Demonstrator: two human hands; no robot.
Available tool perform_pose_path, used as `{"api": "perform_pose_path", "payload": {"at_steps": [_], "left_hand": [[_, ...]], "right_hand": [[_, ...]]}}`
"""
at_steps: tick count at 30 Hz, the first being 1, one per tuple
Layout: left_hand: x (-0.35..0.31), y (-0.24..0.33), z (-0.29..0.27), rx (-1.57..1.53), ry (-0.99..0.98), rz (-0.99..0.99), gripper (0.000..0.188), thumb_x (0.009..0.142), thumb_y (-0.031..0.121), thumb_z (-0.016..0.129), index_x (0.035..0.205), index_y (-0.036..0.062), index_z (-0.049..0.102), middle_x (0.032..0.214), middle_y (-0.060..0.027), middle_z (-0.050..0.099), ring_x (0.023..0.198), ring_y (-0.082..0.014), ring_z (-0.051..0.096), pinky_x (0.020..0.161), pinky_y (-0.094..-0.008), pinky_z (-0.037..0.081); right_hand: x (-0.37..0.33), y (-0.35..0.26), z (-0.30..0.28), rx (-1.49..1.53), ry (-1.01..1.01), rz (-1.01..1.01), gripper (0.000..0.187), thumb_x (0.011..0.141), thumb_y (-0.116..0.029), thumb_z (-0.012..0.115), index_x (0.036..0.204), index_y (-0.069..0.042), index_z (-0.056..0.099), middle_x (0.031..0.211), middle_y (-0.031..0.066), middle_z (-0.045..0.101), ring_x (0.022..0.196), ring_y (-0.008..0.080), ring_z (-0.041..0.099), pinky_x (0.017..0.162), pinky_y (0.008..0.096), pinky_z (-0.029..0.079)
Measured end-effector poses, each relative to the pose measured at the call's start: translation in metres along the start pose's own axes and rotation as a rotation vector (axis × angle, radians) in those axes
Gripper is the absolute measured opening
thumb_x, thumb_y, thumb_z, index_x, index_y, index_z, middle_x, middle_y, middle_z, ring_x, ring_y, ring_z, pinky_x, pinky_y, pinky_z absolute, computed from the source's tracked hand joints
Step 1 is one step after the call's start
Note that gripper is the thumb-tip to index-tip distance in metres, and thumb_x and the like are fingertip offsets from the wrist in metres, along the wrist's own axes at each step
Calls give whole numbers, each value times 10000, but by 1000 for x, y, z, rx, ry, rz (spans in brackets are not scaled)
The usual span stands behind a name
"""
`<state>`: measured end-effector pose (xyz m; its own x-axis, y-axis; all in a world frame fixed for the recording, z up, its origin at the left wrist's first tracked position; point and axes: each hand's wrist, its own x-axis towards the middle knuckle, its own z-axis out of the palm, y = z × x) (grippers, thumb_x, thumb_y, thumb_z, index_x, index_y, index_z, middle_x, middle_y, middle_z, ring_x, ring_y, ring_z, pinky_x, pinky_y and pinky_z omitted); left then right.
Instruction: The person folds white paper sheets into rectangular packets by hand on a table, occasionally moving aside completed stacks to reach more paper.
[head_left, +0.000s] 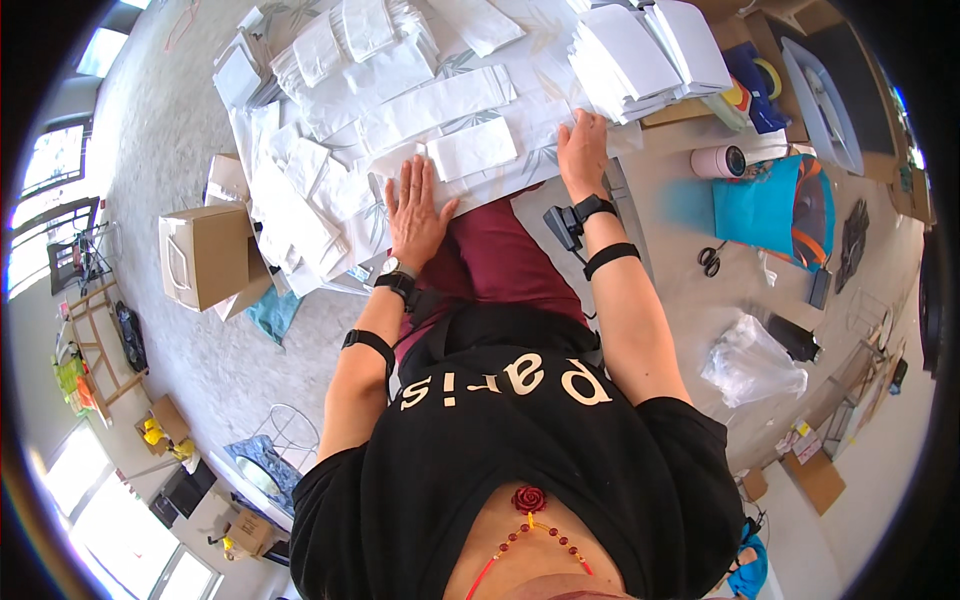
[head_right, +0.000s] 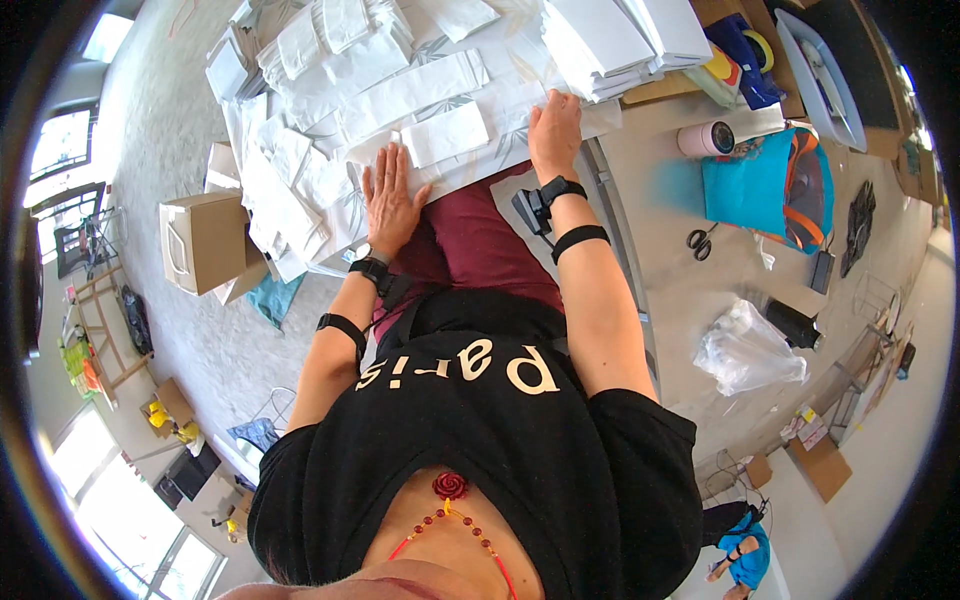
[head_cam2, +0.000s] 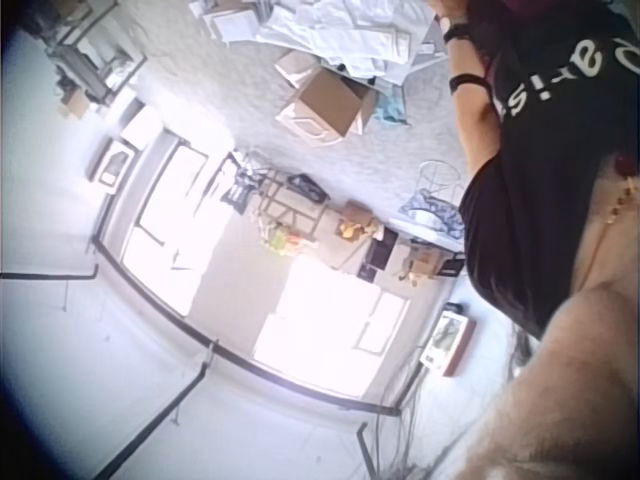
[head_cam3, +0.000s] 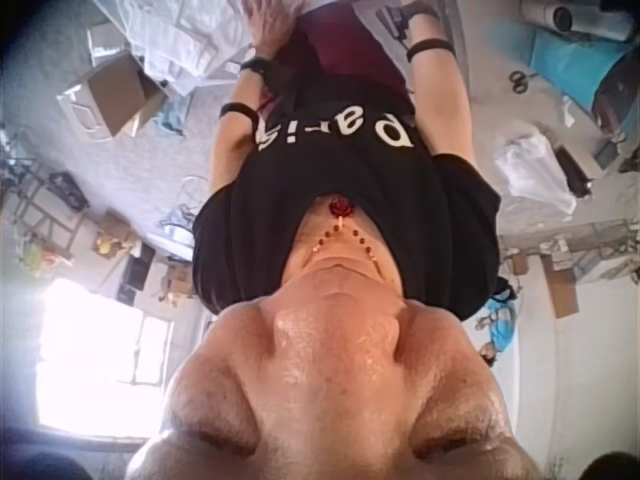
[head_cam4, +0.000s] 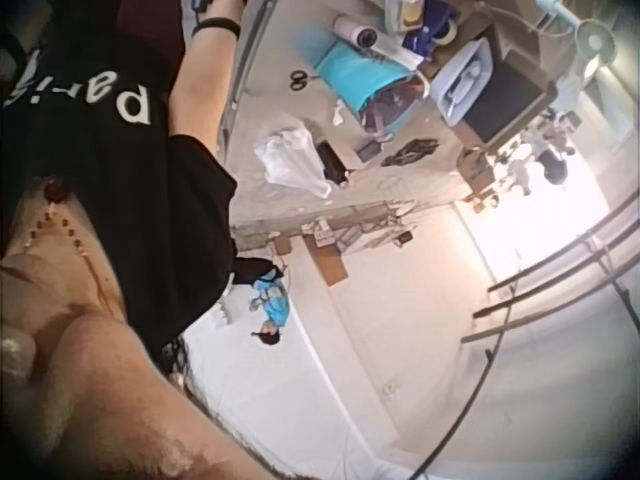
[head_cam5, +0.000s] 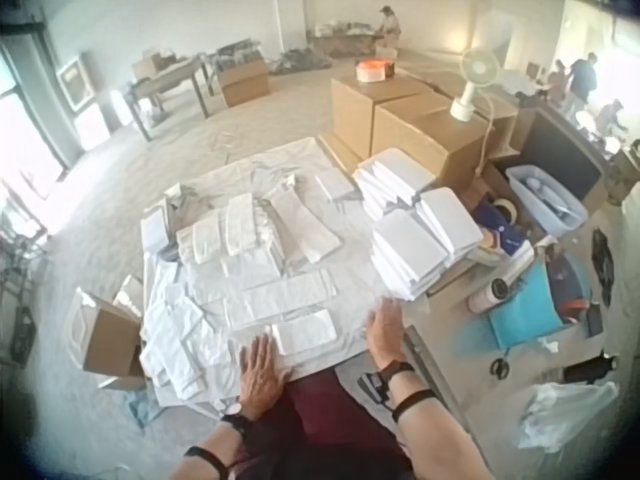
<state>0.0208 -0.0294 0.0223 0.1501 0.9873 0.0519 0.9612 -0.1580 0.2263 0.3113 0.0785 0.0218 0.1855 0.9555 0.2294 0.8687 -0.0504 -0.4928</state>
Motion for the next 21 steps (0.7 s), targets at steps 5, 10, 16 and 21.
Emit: {"api": "perform_pose_path", "payload": {"at_steps": [5,10,16,21], "left_hand": [[0,-5,-4,9,2,15,819,1019,492,577,1638,48,276,1722,-125,250,1607,-293,172,1289,-526,99],[0,-9,-7,9,23,10,758,1012,429,612,1611,54,337,1706,-123,278,1594,-292,202,1278,-543,106],[-5,-12,-22,-149,426,-223,368,924,230,733,1249,97,623,1280,-139,558,1237,-352,488,1055,-512,314],[-18,-25,-13,-123,391,-642,332,888,287,762,1151,117,651,1218,-140,553,1222,-357,468,1045,-519,315]], "right_hand": [[0,0,0,-6,3,-3,368,926,-114,735,1232,15,574,1232,203,555,1178,385,573,963,445,538],[1,1,1,-6,9,-7,367,924,-116,737,1226,11,572,1234,200,551,1176,384,575,958,444,541],[0,2,2,-15,16,-20,375,923,-119,734,1239,2,573,1240,198,548,1165,386,577,949,451,543],[0,4,5,-13,20,-11,373,931,-137,728,1243,-3,573,1248,197,549,1166,383,577,950,458,540]]}}
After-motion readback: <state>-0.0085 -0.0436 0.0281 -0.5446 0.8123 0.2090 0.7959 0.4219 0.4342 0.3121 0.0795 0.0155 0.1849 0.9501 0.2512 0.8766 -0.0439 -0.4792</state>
